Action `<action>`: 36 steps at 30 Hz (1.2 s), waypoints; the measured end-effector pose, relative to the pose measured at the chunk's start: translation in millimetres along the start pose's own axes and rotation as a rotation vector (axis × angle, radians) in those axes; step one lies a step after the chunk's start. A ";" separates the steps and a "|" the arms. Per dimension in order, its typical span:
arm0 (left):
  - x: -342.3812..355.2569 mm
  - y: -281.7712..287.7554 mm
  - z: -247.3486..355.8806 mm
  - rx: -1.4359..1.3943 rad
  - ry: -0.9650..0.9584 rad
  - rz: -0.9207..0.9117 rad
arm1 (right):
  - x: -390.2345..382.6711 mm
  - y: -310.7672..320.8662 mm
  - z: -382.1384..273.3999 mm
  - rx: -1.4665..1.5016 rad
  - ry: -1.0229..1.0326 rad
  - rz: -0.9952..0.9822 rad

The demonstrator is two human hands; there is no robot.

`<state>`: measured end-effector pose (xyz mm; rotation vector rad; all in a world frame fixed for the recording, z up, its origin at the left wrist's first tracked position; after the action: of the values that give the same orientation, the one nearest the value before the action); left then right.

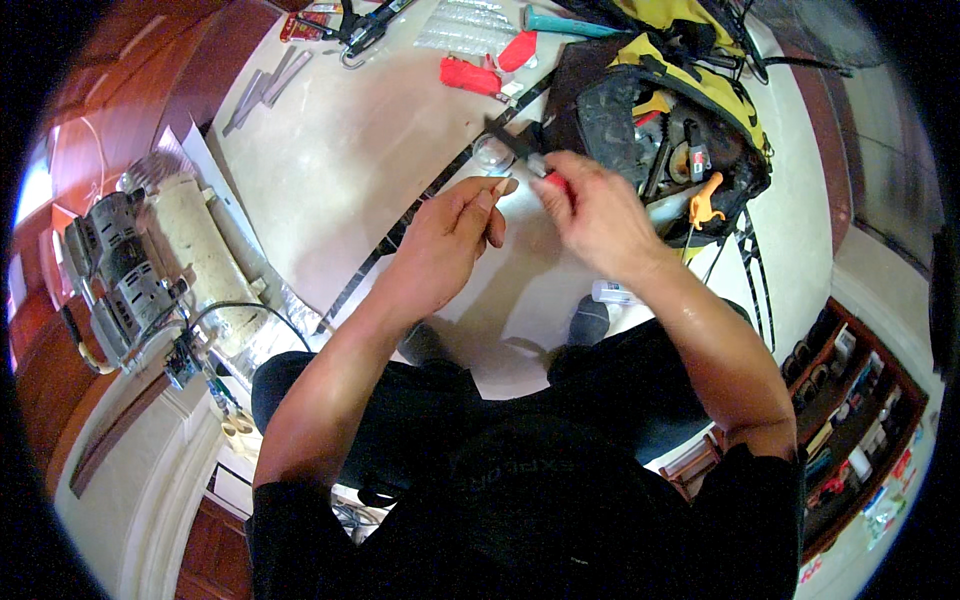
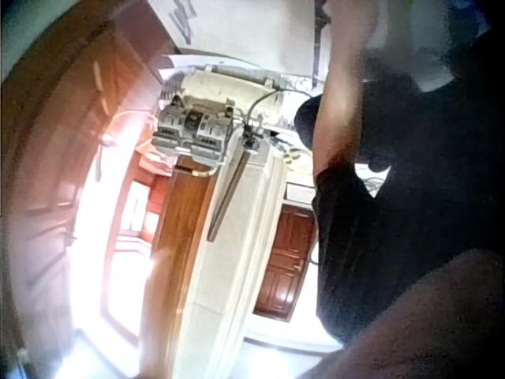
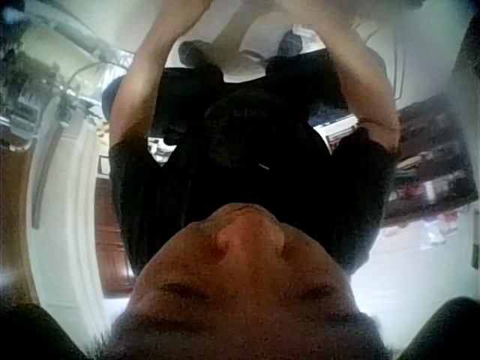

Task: The person marks wood panels with a pencil and square ruler, then fits them onto a wall section, securing them with a pneumatic nail gun.

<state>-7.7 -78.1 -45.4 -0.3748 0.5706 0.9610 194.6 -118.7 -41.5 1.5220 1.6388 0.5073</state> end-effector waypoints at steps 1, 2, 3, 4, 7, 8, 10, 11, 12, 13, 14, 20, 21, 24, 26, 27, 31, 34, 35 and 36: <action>-2.3 -0.2 1.3 -0.008 -0.004 0.006 | -0.7 1.5 0.7 0.029 0.057 0.047; -3.2 -0.2 1.8 -0.017 -0.007 0.012 | -2.7 2.3 1.1 0.058 0.114 0.093; -2.2 -0.8 0.2 0.000 -0.014 0.013 | -5.9 0.8 0.7 0.094 0.175 0.132; 0.6 -1.8 -2.4 0.017 -0.021 0.014 | -10.5 -2.2 -1.8 0.116 0.212 0.105; 0.1 -1.1 -2.7 0.023 0.002 0.006 | -13.4 -3.8 -8.3 0.105 0.241 -0.055; -0.1 -0.4 -2.4 0.018 0.016 0.000 | -11.7 -2.7 -8.6 0.085 0.239 -0.078; 2.7 3.1 -9.7 0.057 -0.003 -0.010 | -11.6 -5.2 -6.1 0.055 0.240 -0.030; 3.7 4.0 -11.9 0.077 -0.012 -0.015 | -11.2 -5.8 -5.0 0.040 0.241 -0.006; 2.3 3.6 -8.6 0.064 -0.018 -0.016 | -8.2 -3.0 -2.3 0.046 0.181 0.033; -1.0 3.4 -2.7 0.051 -0.024 -0.016 | -3.9 1.1 1.3 0.051 0.122 0.071; -2.4 3.2 0.6 0.038 -0.030 -0.017 | -1.6 3.7 3.5 0.056 0.062 0.110; 3.0 0.2 -8.4 -0.100 0.100 0.047 | -11.9 -5.8 -8.0 0.133 0.275 -0.030; 2.8 -0.1 -8.7 -0.136 0.112 0.038 | -11.8 -6.4 -9.0 0.134 0.264 -0.071; 2.1 0.7 -8.8 -0.211 0.138 0.012 | -11.9 -7.3 -5.3 0.099 0.256 -0.008; 3.3 1.7 -7.7 -0.220 0.146 -0.006 | -7.7 -2.8 -1.7 0.090 0.192 0.029; 2.3 2.8 -6.3 -0.223 0.134 -0.011 | -1.0 4.2 -0.3 0.092 0.123 0.034; 3.0 4.2 -3.8 -0.214 0.146 -0.021 | -9.3 3.3 -2.8 0.196 0.255 0.100; -0.5 -0.4 2.0 -0.266 0.169 0.009 | -11.6 -1.5 -10.0 0.154 0.267 -0.035; -2.1 -1.6 4.0 -0.295 0.172 0.023 | -11.7 -1.7 -11.4 0.139 0.254 -0.081; -1.9 -1.6 3.5 -0.293 0.169 0.018 | -11.2 -1.8 -11.9 0.130 0.237 -0.090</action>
<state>-6.2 -78.3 -41.4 -0.7189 0.5876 1.0388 183.4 -127.0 -32.7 1.5187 1.9468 0.5588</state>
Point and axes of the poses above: each hand's wrist, its own x-axis towards the middle knuckle, its own y-axis out of the back of the hand, z = x × y, the point moved 1 cm from there along x, towards the middle knuckle, and after that the axes turned 6 degrees about z, right-handed, at the moved point
